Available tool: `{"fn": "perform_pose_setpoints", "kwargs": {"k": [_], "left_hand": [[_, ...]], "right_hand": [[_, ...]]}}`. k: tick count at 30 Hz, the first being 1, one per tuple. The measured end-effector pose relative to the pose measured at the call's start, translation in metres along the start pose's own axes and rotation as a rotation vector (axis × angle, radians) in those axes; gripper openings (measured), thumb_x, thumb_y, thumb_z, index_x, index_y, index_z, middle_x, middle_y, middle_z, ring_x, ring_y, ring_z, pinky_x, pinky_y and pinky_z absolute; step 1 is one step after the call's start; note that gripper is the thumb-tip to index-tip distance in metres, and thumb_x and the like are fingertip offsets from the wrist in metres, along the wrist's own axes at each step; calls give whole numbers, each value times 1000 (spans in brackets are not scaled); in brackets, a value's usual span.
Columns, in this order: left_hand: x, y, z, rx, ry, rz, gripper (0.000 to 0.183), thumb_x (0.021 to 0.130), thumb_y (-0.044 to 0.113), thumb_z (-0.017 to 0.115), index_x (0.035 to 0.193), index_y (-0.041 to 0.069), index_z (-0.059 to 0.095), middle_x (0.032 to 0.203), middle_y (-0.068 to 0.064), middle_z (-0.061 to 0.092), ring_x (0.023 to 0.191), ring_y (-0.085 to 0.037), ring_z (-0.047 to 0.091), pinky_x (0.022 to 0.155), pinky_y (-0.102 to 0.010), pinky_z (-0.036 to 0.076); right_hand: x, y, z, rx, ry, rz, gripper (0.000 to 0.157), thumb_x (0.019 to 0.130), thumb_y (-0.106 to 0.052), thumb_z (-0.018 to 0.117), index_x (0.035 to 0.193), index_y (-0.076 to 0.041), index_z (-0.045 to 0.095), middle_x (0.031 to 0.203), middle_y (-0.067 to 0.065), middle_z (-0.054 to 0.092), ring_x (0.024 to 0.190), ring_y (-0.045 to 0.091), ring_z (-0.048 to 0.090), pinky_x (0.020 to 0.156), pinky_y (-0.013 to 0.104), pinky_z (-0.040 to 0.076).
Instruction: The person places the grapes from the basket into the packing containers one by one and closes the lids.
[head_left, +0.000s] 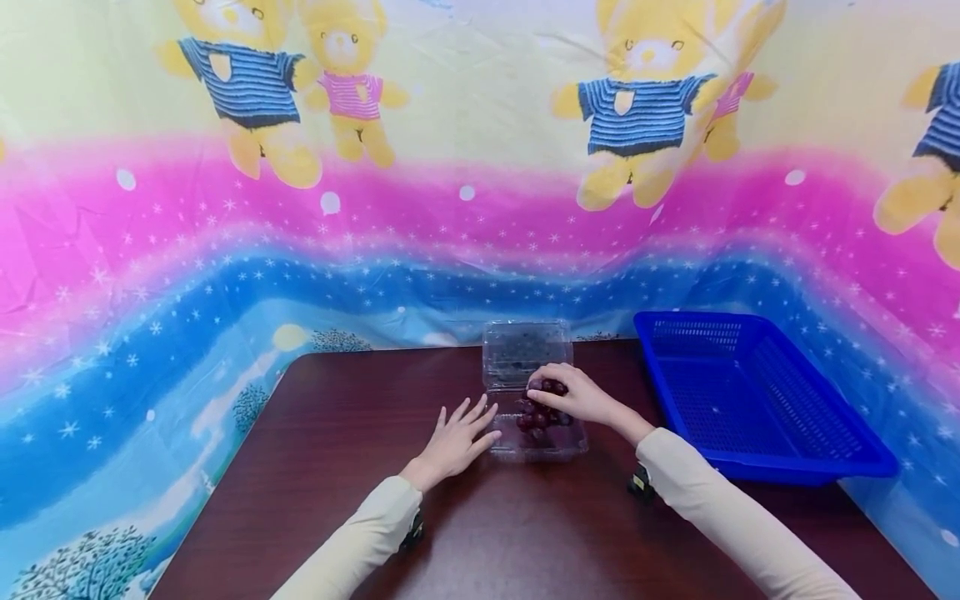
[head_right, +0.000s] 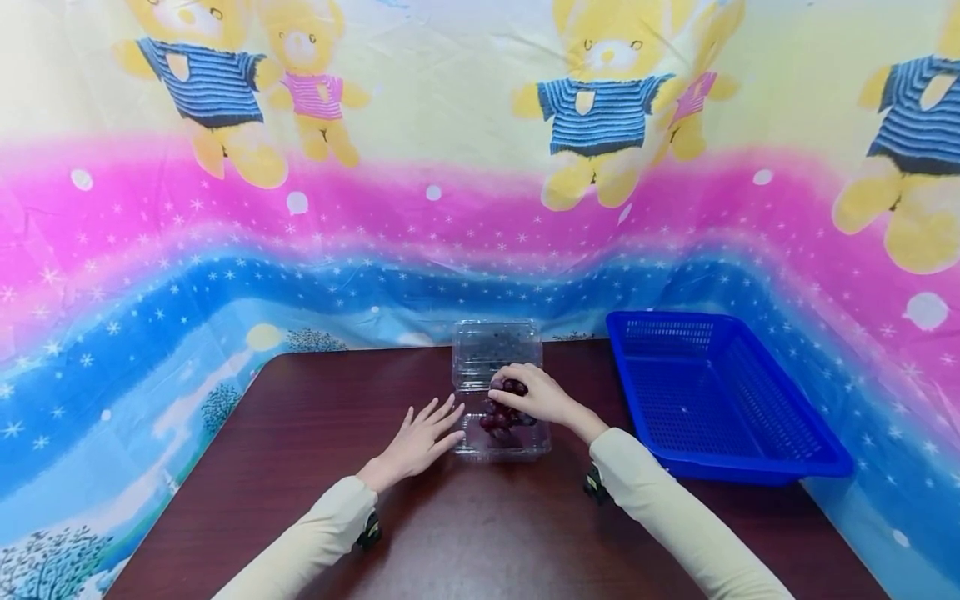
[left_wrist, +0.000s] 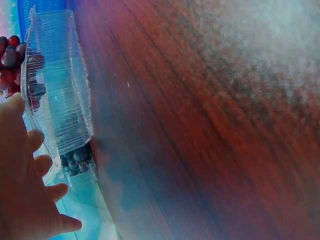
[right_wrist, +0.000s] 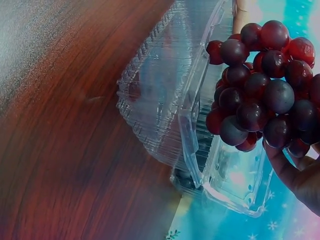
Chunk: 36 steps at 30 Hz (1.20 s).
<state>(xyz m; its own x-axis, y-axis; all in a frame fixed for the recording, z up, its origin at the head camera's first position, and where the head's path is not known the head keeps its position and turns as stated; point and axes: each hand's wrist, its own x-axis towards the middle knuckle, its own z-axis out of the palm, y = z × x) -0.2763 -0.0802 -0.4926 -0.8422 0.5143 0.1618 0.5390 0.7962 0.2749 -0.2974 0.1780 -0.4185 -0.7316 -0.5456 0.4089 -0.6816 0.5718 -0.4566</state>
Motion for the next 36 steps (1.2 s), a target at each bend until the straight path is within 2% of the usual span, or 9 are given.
{"fn": "perform_pose_setpoints", "kwargs": {"k": [9, 20, 30, 36], "left_hand": [[1, 0, 2, 4, -9, -7, 61, 95, 58, 28, 146, 24, 31, 154, 0, 21, 141, -31, 18, 106, -66, 13], [3, -3, 7, 2, 0, 8, 60, 95, 56, 30, 145, 22, 33, 153, -2, 24, 139, -33, 22, 105, -66, 16], [1, -3, 5, -3, -19, -1, 60, 95, 57, 28, 147, 26, 28, 155, 2, 19, 141, -30, 17, 106, -65, 13], [2, -3, 3, -8, 2, 6, 62, 95, 58, 28, 146, 23, 31, 154, 0, 21, 140, -32, 20, 106, -66, 15]], "right_hand": [[4, 2, 7, -21, 28, 8, 15, 88, -37, 61, 100, -28, 64, 99, -11, 63, 94, 12, 54, 84, 39, 43], [6, 3, 19, 3, 32, 27, 16, 89, -38, 60, 101, -29, 63, 103, -11, 62, 97, 14, 53, 85, 41, 43], [7, 5, 30, -7, 71, 19, 17, 88, -40, 60, 103, -30, 63, 105, -12, 62, 98, 13, 53, 84, 40, 44], [7, 4, 33, 8, 90, 21, 18, 89, -40, 60, 103, -29, 63, 108, -10, 62, 101, 15, 52, 85, 43, 44]]}}
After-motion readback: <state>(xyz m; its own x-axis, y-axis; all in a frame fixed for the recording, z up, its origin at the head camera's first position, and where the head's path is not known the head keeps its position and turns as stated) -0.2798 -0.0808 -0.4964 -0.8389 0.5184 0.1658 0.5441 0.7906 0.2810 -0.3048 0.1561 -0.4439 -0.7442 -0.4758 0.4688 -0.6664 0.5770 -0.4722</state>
